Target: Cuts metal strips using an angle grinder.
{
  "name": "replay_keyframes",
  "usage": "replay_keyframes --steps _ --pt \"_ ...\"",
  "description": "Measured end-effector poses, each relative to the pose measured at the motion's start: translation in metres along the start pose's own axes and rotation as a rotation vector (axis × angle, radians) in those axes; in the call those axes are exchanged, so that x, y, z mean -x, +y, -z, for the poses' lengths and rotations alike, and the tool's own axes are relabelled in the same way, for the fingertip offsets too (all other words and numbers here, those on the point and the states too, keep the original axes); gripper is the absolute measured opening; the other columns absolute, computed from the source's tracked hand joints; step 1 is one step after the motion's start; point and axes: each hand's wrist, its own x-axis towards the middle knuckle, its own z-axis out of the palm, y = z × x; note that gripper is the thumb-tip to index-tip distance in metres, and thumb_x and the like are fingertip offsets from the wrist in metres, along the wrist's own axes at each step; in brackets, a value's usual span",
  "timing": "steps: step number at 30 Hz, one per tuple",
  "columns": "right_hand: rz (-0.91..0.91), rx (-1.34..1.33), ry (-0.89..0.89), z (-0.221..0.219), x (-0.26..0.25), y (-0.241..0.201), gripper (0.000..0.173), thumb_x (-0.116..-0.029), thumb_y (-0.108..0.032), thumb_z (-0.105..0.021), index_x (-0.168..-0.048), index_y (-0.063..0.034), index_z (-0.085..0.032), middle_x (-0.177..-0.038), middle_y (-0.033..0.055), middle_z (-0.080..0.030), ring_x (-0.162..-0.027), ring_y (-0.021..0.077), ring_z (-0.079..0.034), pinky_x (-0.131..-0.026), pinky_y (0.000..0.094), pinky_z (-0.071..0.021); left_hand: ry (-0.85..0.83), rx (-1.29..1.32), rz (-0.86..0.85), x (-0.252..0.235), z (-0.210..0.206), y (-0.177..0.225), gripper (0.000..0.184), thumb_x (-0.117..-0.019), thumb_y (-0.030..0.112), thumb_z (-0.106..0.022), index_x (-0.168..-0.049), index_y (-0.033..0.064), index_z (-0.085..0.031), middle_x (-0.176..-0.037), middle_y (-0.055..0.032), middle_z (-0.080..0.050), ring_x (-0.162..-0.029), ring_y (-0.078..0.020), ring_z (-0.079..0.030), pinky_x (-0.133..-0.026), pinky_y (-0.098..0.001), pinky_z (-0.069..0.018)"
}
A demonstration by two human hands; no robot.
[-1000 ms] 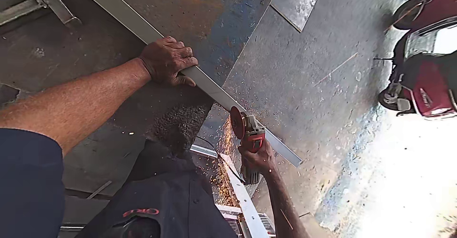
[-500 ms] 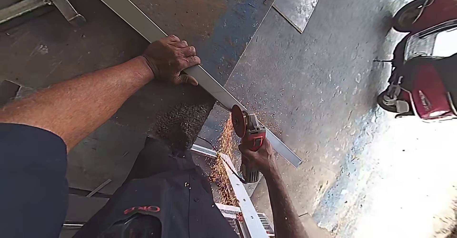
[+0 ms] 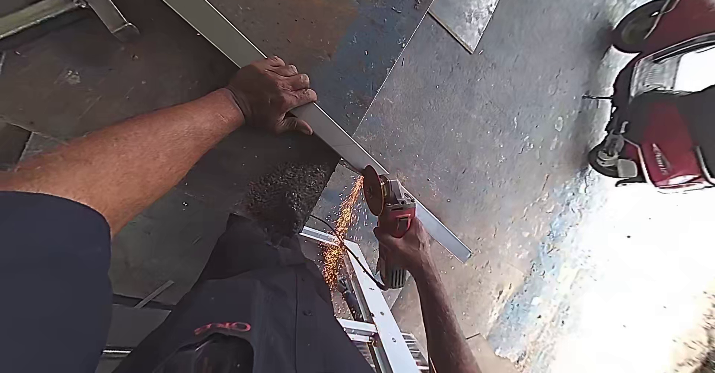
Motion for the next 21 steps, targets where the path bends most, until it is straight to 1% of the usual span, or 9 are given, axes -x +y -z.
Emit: replay_keyframes --steps 1,3,4,8,11,14,17,21 --pt "0.0 -0.002 -0.006 0.0 0.0 0.002 0.072 -0.0668 -0.043 -0.084 -0.122 -0.0025 -0.063 -0.1 0.0078 -0.072 -0.094 0.0157 -0.07 -0.086 0.0418 -0.0568 -0.003 0.0 -0.001 0.0 0.0 0.0 0.086 -0.0968 0.079 -0.025 -0.124 0.0081 -0.066 -0.106 -0.0168 -0.069 -0.096 -0.0359 -0.067 -0.085 -0.0514 -0.0503" --pt "0.007 -0.005 0.003 -0.002 0.0 0.005 0.073 -0.0646 -0.046 -0.083 -0.121 -0.0053 -0.063 -0.098 0.0044 -0.072 -0.09 0.0125 -0.07 -0.083 0.0394 -0.0578 -0.01 0.001 0.0 0.0 -0.001 0.0 0.085 -0.0965 0.079 -0.026 -0.124 0.0092 -0.066 -0.104 -0.0157 -0.068 -0.094 -0.035 -0.066 -0.083 -0.0503 -0.0493" --pt "0.006 -0.008 0.001 -0.002 -0.001 0.005 0.074 -0.0646 -0.047 -0.084 -0.122 -0.0054 -0.063 -0.099 0.0042 -0.072 -0.091 0.0122 -0.07 -0.084 0.0394 -0.058 -0.009 -0.001 0.001 0.0 -0.001 -0.001 0.085 -0.0965 0.079 -0.026 -0.124 0.0097 -0.066 -0.104 -0.0153 -0.068 -0.094 -0.0348 -0.066 -0.084 -0.05 -0.0494" --pt "-0.015 -0.005 -0.013 0.0 -0.001 0.001 0.074 -0.0645 -0.047 -0.083 -0.122 -0.0056 -0.062 -0.098 0.0042 -0.071 -0.09 0.0125 -0.069 -0.083 0.0396 -0.0574 0.006 -0.003 0.002 0.0 0.001 0.0 0.086 -0.097 0.079 -0.025 -0.124 0.0083 -0.067 -0.106 -0.0161 -0.069 -0.096 -0.0352 -0.067 -0.083 -0.0494 -0.0501" --pt "-0.028 -0.012 -0.02 0.001 -0.002 -0.001 0.075 -0.0641 -0.046 -0.084 -0.123 -0.0063 -0.062 -0.098 0.0038 -0.072 -0.09 0.0123 -0.07 -0.083 0.04 -0.058 0.0 -0.006 0.001 -0.001 0.001 0.001 0.085 -0.0965 0.079 -0.026 -0.122 0.0088 -0.066 -0.104 -0.0153 -0.068 -0.094 -0.0347 -0.066 -0.083 -0.0497 -0.0498" --pt "-0.01 -0.016 -0.009 0.002 -0.002 -0.003 0.074 -0.0656 -0.045 -0.084 -0.123 -0.0044 -0.062 -0.099 0.0051 -0.072 -0.091 0.0132 -0.069 -0.085 0.0405 -0.0574 0.012 -0.004 -0.004 -0.001 0.0 0.0 0.085 -0.0969 0.078 -0.026 -0.123 0.0087 -0.067 -0.104 -0.0156 -0.069 -0.095 -0.035 -0.067 -0.083 -0.0498 -0.0501" --pt "0.002 -0.028 0.013 0.003 -0.004 -0.009 0.072 -0.0638 -0.045 -0.084 -0.12 -0.0043 -0.063 -0.097 0.0043 -0.071 -0.089 0.0118 -0.069 -0.083 0.0382 -0.0571 0.017 -0.009 0.001 0.0 0.0 0.0 0.084 -0.0966 0.079 -0.026 -0.121 0.0097 -0.067 -0.105 -0.0149 -0.069 -0.094 -0.0342 -0.067 -0.082 -0.0493 -0.05" --pt "-0.008 -0.021 0.012 0.004 -0.006 -0.013 0.073 -0.0637 -0.046 -0.083 -0.12 -0.0053 -0.063 -0.098 0.0038 -0.071 -0.09 0.0113 -0.069 -0.083 0.0378 -0.057 0.018 -0.015 -0.005 0.0 -0.001 -0.001 0.084 -0.0964 0.079 -0.027 -0.121 0.0095 -0.066 -0.103 -0.0148 -0.068 -0.093 -0.0341 -0.066 -0.082 -0.0488 -0.0498"
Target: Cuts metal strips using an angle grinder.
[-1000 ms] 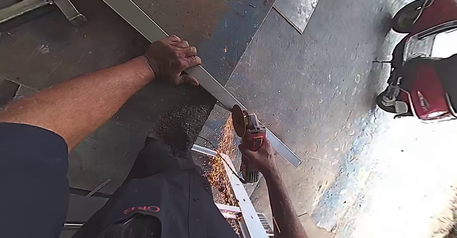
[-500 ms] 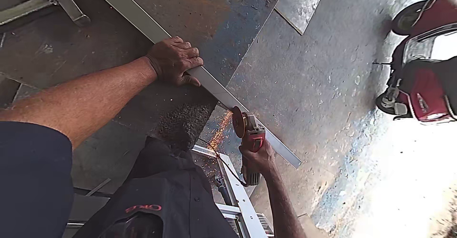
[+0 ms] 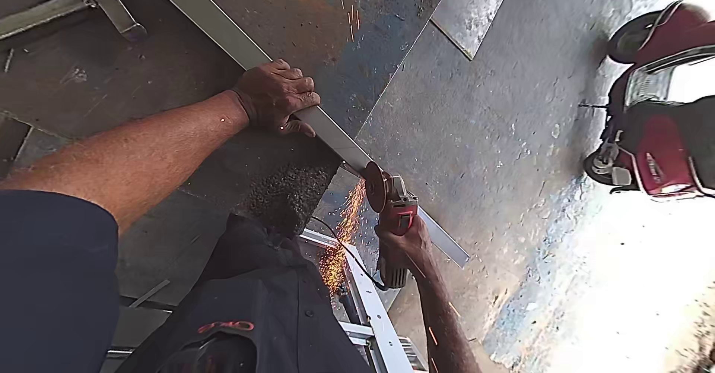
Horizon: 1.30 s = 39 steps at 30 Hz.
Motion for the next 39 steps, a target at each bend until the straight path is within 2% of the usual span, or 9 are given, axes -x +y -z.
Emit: replay_keyframes --steps 4,6,11,13,27,31,34,39 --pt "0.027 -0.013 0.002 -0.001 -0.003 0.002 0.072 -0.0646 -0.045 -0.083 -0.12 -0.0041 -0.063 -0.098 0.0048 -0.071 -0.09 0.0124 -0.069 -0.084 0.0395 -0.057 -0.005 0.012 0.001 0.0 0.003 0.001 0.084 -0.0969 0.078 -0.027 -0.122 0.0091 -0.067 -0.104 -0.0149 -0.069 -0.094 -0.0344 -0.066 -0.082 -0.0487 -0.05" --pt "0.039 -0.024 0.005 -0.001 -0.005 0.002 0.071 -0.0644 -0.046 -0.083 -0.12 -0.006 -0.063 -0.096 0.0021 -0.072 -0.088 0.0096 -0.07 -0.082 0.0367 -0.0588 0.004 0.012 0.001 0.0 0.001 0.001 0.083 -0.097 0.078 -0.028 -0.123 0.0096 -0.067 -0.105 -0.0146 -0.069 -0.093 -0.0339 -0.066 -0.082 -0.0482 -0.0493" --pt "0.066 -0.03 0.014 -0.001 -0.01 0.0 0.072 -0.0644 -0.046 -0.084 -0.12 -0.0057 -0.063 -0.097 0.0023 -0.072 -0.089 0.0095 -0.069 -0.083 0.0365 -0.0582 -0.003 0.016 0.004 0.0 0.001 0.001 0.084 -0.0967 0.078 -0.027 -0.122 0.0095 -0.067 -0.106 -0.0148 -0.069 -0.094 -0.0339 -0.066 -0.083 -0.0487 -0.0495" --pt "0.06 -0.033 0.011 -0.001 -0.012 -0.002 0.071 -0.0643 -0.046 -0.083 -0.12 -0.0064 -0.063 -0.098 0.0021 -0.071 -0.089 0.0094 -0.069 -0.082 0.0366 -0.0582 -0.019 0.035 0.01 0.0 0.003 0.001 0.083 -0.0969 0.078 -0.029 -0.122 0.0088 -0.067 -0.105 -0.0153 -0.068 -0.095 -0.035 -0.066 -0.086 -0.0506 -0.0502" --pt "-0.007 0.004 -0.015 -0.001 -0.009 -0.003 0.075 -0.0644 -0.046 -0.084 -0.123 -0.0048 -0.062 -0.1 0.0057 -0.071 -0.092 0.0143 -0.069 -0.084 0.0413 -0.0575 -0.015 0.034 0.011 0.0 0.002 0.001 0.084 -0.0965 0.079 -0.028 -0.123 0.0095 -0.067 -0.108 -0.0153 -0.069 -0.097 -0.0343 -0.067 -0.086 -0.0499 -0.0505" --pt "0.004 -0.02 -0.007 0.0 -0.009 -0.008 0.071 -0.0644 -0.043 -0.083 -0.121 -0.006 -0.062 -0.098 0.0036 -0.072 -0.089 0.0114 -0.069 -0.083 0.0383 -0.058 -0.014 0.039 0.009 0.0 0.002 0.002 0.083 -0.097 0.078 -0.028 -0.123 0.0093 -0.067 -0.108 -0.0151 -0.069 -0.097 -0.0343 -0.067 -0.086 -0.0498 -0.0504" --pt "0.001 -0.013 -0.005 0.002 -0.011 -0.01 0.075 -0.0642 -0.045 -0.084 -0.123 -0.005 -0.061 -0.101 0.0046 -0.071 -0.092 0.0127 -0.069 -0.085 0.0395 -0.0578 -0.012 0.042 0.007 0.0 0.002 0.001 0.082 -0.0972 0.077 -0.029 -0.123 0.0092 -0.067 -0.108 -0.015 -0.069 -0.097 -0.0345 -0.067 -0.086 -0.0496 -0.0506" --pt "-0.016 -0.009 -0.013 0.004 -0.013 -0.013 0.071 -0.064 -0.044 -0.084 -0.12 -0.0059 -0.062 -0.098 0.0043 -0.071 -0.09 0.0126 -0.069 -0.083 0.0398 -0.0578 0.0 0.035 0.002 0.0 0.002 0.001 0.084 -0.0969 0.078 -0.028 -0.122 0.0091 -0.068 -0.107 -0.0148 -0.07 -0.096 -0.0343 -0.067 -0.084 -0.0487 -0.0507"
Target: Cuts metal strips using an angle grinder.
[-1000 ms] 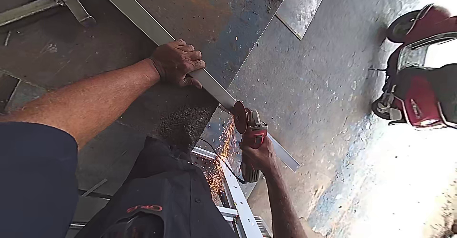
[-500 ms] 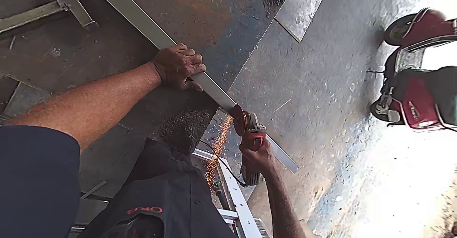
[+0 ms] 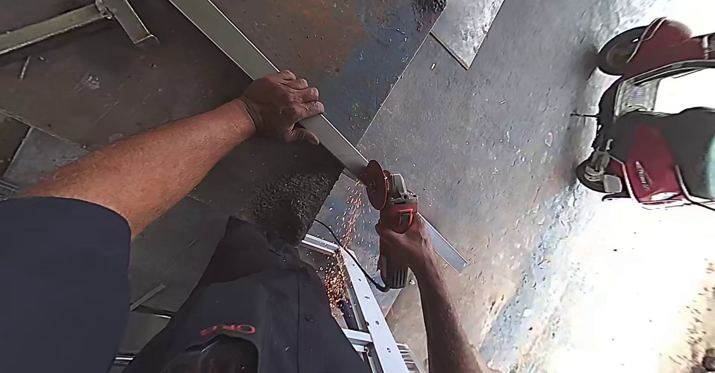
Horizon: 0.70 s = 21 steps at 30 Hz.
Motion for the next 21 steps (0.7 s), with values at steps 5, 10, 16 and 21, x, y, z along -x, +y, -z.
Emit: replay_keyframes --steps 5,10,16,21 --pt "0.012 -0.035 -0.004 -0.003 -0.002 0.009 0.07 -0.0625 -0.047 -0.084 -0.117 -0.009 -0.063 -0.093 0.0009 -0.072 -0.084 0.0108 -0.07 -0.077 0.039 -0.0596 -0.004 0.005 0.009 0.001 0.0 0.0 0.083 -0.0965 0.079 -0.029 -0.123 0.0097 -0.067 -0.104 -0.0136 -0.069 -0.094 -0.033 -0.066 -0.082 -0.0479 -0.0499" --pt "-0.004 -0.025 -0.016 -0.003 -0.003 0.007 0.069 -0.0632 -0.048 -0.084 -0.117 -0.0093 -0.063 -0.093 0.0011 -0.072 -0.084 0.0117 -0.07 -0.077 0.0402 -0.0599 -0.008 0.005 0.02 0.001 0.0 0.001 0.083 -0.0959 0.079 -0.03 -0.122 0.0102 -0.067 -0.105 -0.0135 -0.069 -0.095 -0.0326 -0.066 -0.084 -0.0479 -0.0502" --pt "-0.031 -0.003 -0.024 -0.001 -0.003 0.002 0.071 -0.0622 -0.047 -0.084 -0.119 -0.0089 -0.063 -0.095 0.0029 -0.072 -0.086 0.0135 -0.07 -0.078 0.0419 -0.0595 -0.009 0.0 0.015 0.001 -0.001 -0.001 0.084 -0.0952 0.081 -0.029 -0.122 0.0101 -0.067 -0.105 -0.0137 -0.069 -0.095 -0.0326 -0.067 -0.084 -0.0483 -0.0506" --pt "-0.05 0.018 -0.033 0.002 -0.002 -0.004 0.07 -0.0628 -0.046 -0.083 -0.119 -0.0087 -0.063 -0.095 0.0036 -0.071 -0.086 0.0147 -0.07 -0.079 0.0436 -0.0584 -0.009 0.005 0.017 0.001 -0.002 -0.001 0.084 -0.0951 0.081 -0.029 -0.122 0.0104 -0.067 -0.106 -0.0133 -0.069 -0.095 -0.0323 -0.067 -0.083 -0.0479 -0.0506"
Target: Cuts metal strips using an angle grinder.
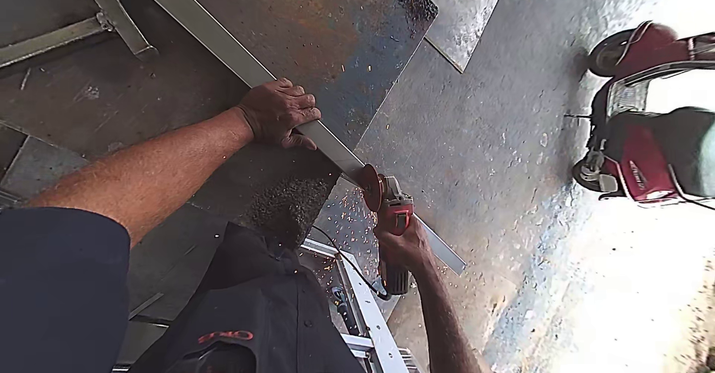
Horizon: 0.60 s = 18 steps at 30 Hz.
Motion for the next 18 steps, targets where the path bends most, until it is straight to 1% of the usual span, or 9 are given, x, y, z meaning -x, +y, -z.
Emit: replay_keyframes --steps 5,9,10,13,15,18 --pt "0.011 -0.009 -0.004 0.0003 -0.0007 -0.0006 0.067 -0.0629 -0.046 -0.083 -0.117 -0.0098 -0.064 -0.093 0.0019 -0.071 -0.085 0.0126 -0.07 -0.077 0.0413 -0.0591 0.004 -0.005 0.003 0.0001 0.0004 0.0001 0.084 -0.0948 0.081 -0.03 -0.123 0.0106 -0.067 -0.105 -0.0134 -0.069 -0.095 -0.0321 -0.066 -0.083 -0.0474 -0.0502" --pt "0.006 -0.009 -0.013 0.0019 -0.0002 -0.0019 0.07 -0.0629 -0.044 -0.083 -0.119 -0.009 -0.063 -0.096 0.0028 -0.071 -0.087 0.0129 -0.069 -0.08 0.0415 -0.0581 0.001 0.002 0.011 -0.0004 0.0022 0.0013 0.084 -0.0949 0.08 -0.03 -0.122 0.0107 -0.068 -0.103 -0.0133 -0.069 -0.094 -0.0324 -0.067 -0.083 -0.0477 -0.0505" --pt "0.007 -0.015 -0.015 0.0021 -0.0006 -0.0015 0.07 -0.0637 -0.046 -0.083 -0.12 -0.0091 -0.062 -0.096 0.0027 -0.071 -0.087 0.0131 -0.07 -0.08 0.0419 -0.0583 -0.001 0.004 0.014 -0.0005 0.0028 0.0015 0.084 -0.0948 0.08 -0.031 -0.122 0.0108 -0.068 -0.103 -0.013 -0.069 -0.093 -0.0322 -0.067 -0.083 -0.0474 -0.0504" --pt "0.03 -0.05 -0.025 0.0022 -0.0025 0.0007 0.068 -0.0644 -0.049 -0.084 -0.117 -0.0104 -0.063 -0.093 0.0001 -0.072 -0.084 0.0112 -0.07 -0.077 0.0392 -0.0602 -0.023 0.002 0.021 -0.0007 0.004 0.0015 0.082 -0.0947 0.08 -0.032 -0.121 0.0112 -0.068 -0.102 -0.012 -0.068 -0.093 -0.0311 -0.066 -0.084 -0.0472 -0.0498" --pt "0.032 -0.061 -0.029 0.0031 -0.0019 -0.002 0.067 -0.0639 -0.046 -0.084 -0.116 -0.0098 -0.064 -0.092 0.0 -0.071 -0.083 0.0107 -0.07 -0.077 0.0382 -0.0593 -0.023 0.007 0.019 -0.0003 0.0035 0.0011 0.081 -0.0948 0.079 -0.032 -0.121 0.0108 -0.068 -0.103 -0.0121 -0.068 -0.093 -0.0312 -0.066 -0.084 -0.0474 -0.0496" --pt "0.028 -0.067 -0.029 0.0037 -0.0025 -0.0021 0.066 -0.0634 -0.046 -0.084 -0.116 -0.0106 -0.064 -0.092 -0.0007 -0.071 -0.082 0.0098 -0.07 -0.076 0.0375 -0.06 -0.019 0.003 0.017 -0.0004 0.0023 0.0009 0.081 -0.095 0.079 -0.032 -0.121 0.0112 -0.068 -0.104 -0.0118 -0.069 -0.094 -0.0312 -0.066 -0.085 -0.0475 -0.0499"
